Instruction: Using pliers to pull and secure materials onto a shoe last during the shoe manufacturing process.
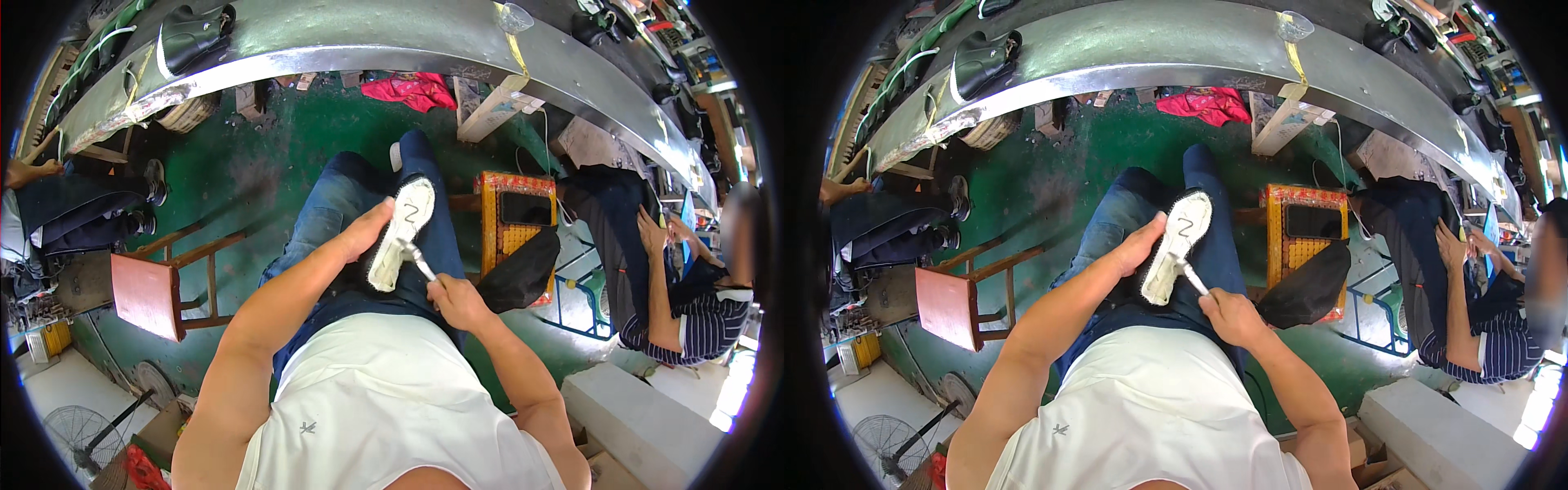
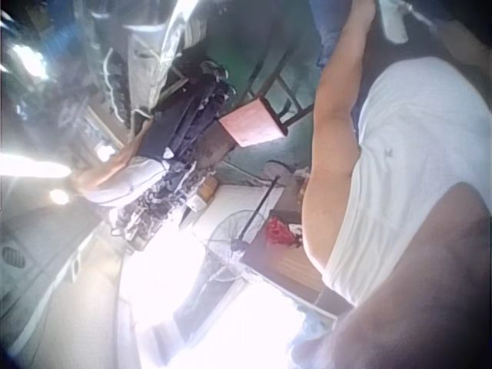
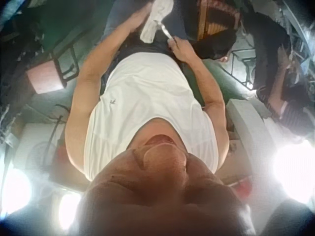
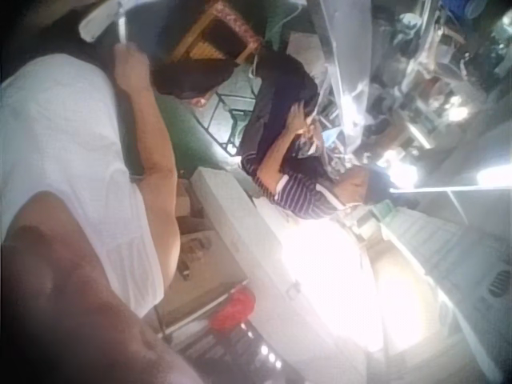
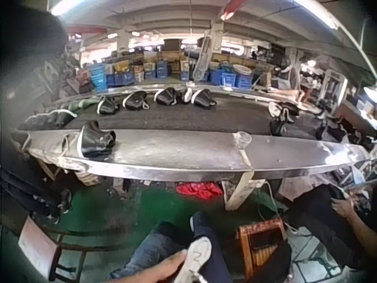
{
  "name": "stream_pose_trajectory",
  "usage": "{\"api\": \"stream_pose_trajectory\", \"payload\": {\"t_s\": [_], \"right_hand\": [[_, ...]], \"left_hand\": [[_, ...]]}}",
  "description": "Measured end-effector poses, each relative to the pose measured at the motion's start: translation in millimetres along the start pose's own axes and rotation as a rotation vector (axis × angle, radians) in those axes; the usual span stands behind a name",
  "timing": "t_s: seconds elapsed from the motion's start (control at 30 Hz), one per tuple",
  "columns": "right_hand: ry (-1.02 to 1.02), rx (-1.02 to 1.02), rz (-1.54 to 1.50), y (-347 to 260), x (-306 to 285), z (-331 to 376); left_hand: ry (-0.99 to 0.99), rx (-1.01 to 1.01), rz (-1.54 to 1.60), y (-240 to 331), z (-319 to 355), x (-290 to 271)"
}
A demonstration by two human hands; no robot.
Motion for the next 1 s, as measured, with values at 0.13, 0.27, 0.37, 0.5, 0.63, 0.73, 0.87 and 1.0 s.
{"api": "stream_pose_trajectory", "payload": {"t_s": [0.13, 0.27, 0.37, 0.5, 0.63, 0.73, 0.87, 1.0], "right_hand": [[0.114, 0.048, -0.443, 47.9, -2.5, 7.9], [0.052, 0.079, -0.599, 67.2, 5.2, 6.6], [0.01, 0.191, -0.669, 82.8, 5.8, 2.9], [-0.049, 0.257, -0.825, 101.8, -2.4, -15.0], [-0.097, 0.305, -0.951, 90.0, -11.8, -34.9], [-0.103, 0.394, -0.873, 58.8, -28.9, -46.9], [-0.118, 0.398, -0.882, 65.6, -43.5, -57.5], [-0.142, 0.412, -0.902, 73.8, -52.6, -70.8]], "left_hand": [[0.086, 0.039, -0.083, 17.3, 9.9, -0.4], [0.077, 0.083, 0.23, 38.9, 25.6, -31.0], [0.138, 0.171, 0.326, 123.3, 60.4, -75.4], [0.222, 0.433, 0.142, 306.2, 65.5, -152.2], [0.584, 0.627, -0.752, 494.0, 8.2, -227.1], [0.82, 0.583, -1.53, 564.8, -52.9, -248.4], [1.067, 0.596, -2.074, 561.5, -139.8, -251.7], [0.894, 0.343, -2.059, 492.1, -225.7, -293.0]]}}
Point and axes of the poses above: each hand's wrist, its own z-axis away from the middle knuckle, its own x-axis out of the palm, y = z × x, the point moved 10 cm from there along -z, towards the middle knuckle, and after that the axes turned 15 degrees about -z, right-handed, at the moved point
